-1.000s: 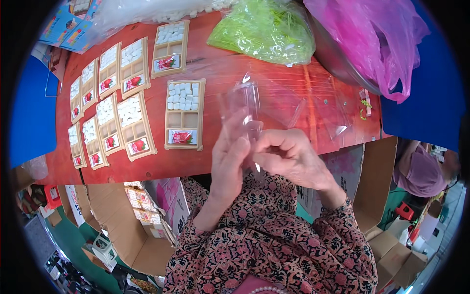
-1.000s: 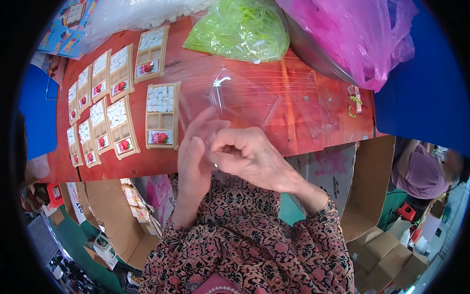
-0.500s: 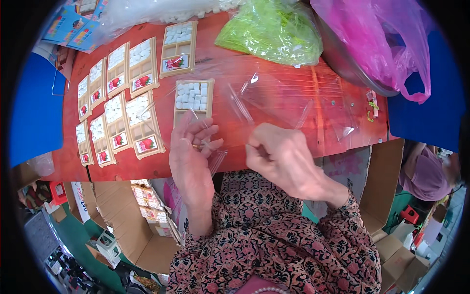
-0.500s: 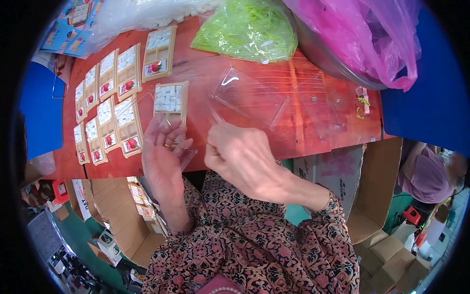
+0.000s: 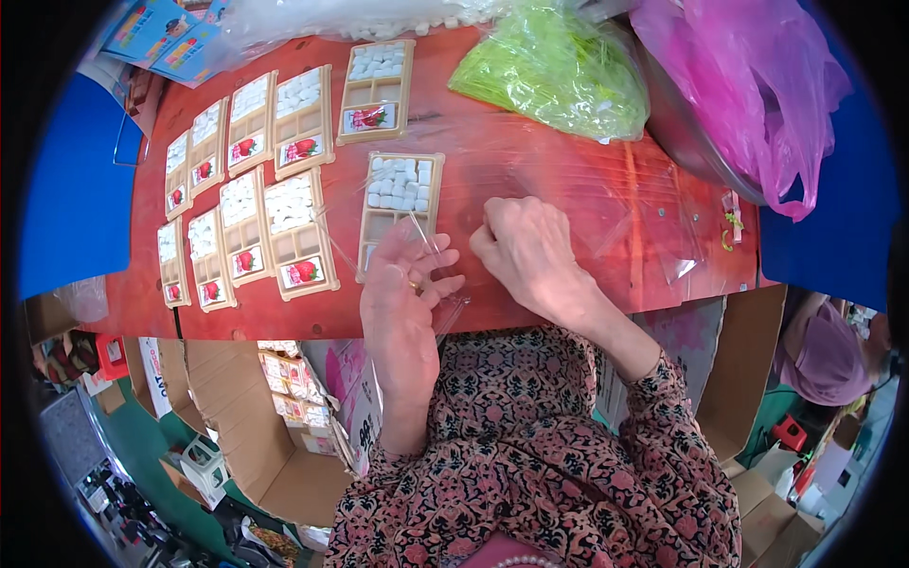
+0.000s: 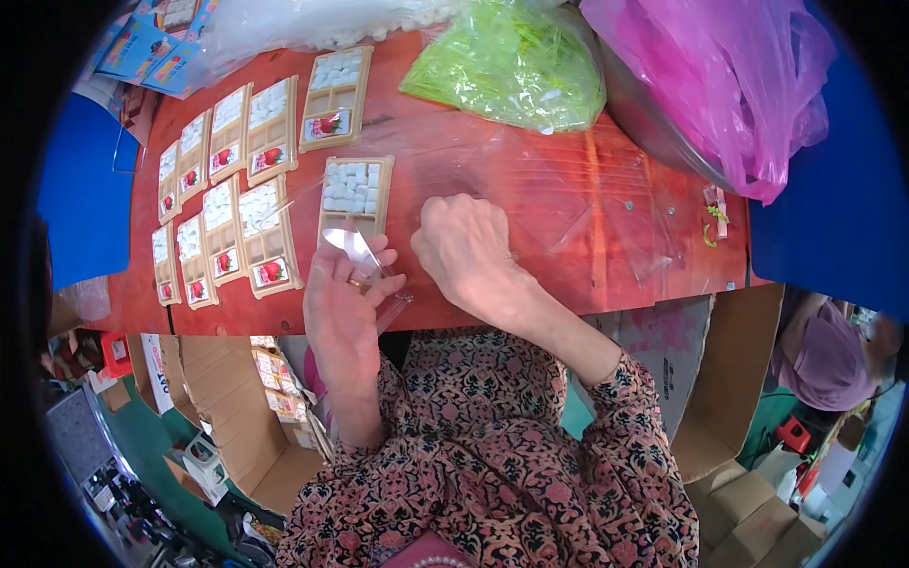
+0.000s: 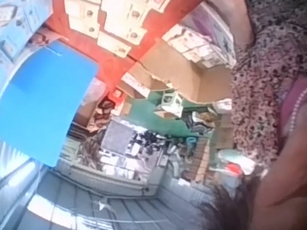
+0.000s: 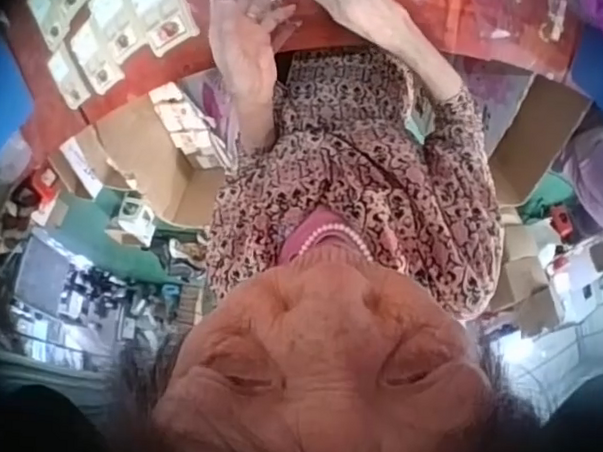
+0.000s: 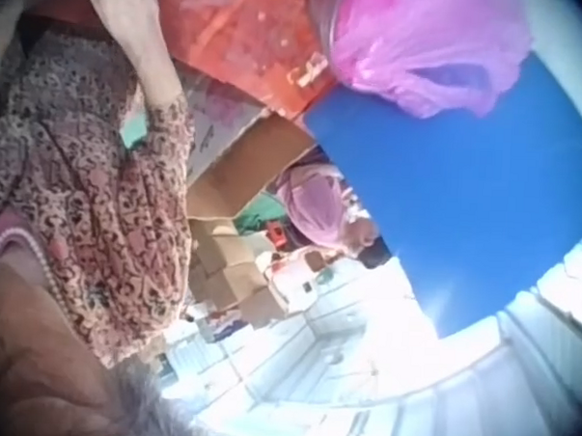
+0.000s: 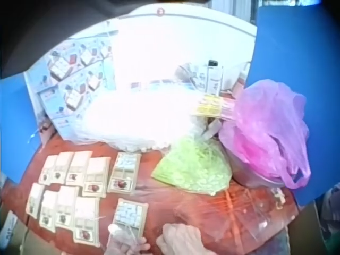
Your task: Packaging small items into trays and plastic bags in a workshop setting.
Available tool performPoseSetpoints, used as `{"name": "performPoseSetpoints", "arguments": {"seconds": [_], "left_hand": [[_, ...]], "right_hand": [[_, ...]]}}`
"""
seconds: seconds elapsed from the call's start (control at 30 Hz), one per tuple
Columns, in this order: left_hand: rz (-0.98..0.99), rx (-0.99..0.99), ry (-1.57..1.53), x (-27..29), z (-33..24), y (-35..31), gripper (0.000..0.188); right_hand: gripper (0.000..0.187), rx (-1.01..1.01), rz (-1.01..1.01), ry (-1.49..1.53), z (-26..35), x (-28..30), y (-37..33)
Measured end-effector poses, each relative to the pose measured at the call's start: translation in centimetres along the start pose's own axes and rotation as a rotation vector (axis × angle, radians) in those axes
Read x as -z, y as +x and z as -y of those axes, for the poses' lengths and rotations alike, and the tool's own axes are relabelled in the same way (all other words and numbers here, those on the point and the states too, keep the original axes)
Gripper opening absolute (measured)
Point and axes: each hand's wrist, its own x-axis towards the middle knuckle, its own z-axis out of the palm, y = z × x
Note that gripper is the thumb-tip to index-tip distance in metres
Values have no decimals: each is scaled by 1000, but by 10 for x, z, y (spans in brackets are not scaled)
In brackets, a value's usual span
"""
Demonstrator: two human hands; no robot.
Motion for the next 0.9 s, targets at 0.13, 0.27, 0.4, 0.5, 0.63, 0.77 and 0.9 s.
{"name": "performPoseSetpoints", "arguments": {"seconds": [0.13,0.27,0.4,0.5,0.63,0.77,0.9], "left_hand": [[15,-5,1,-1,-3,-2,54],[20,-12,2,2,-3,-1,55],[19,-4,-24,3,-2,-1,55],[30,-14,-39,3,0,-1,54],[59,19,-71,2,-1,1,54],[133,60,-139,5,-1,4,60],[184,98,-216,10,-1,6,66]], "right_hand": [[16,-15,2,1,10,13,3],[16,101,19,26,27,29,10],[10,229,51,-81,24,33,26],[7,228,60,-162,17,26,39],[4,169,88,-199,15,20,40],[11,179,-6,-82,18,23,28],[11,82,15,210,28,33,9]]}}
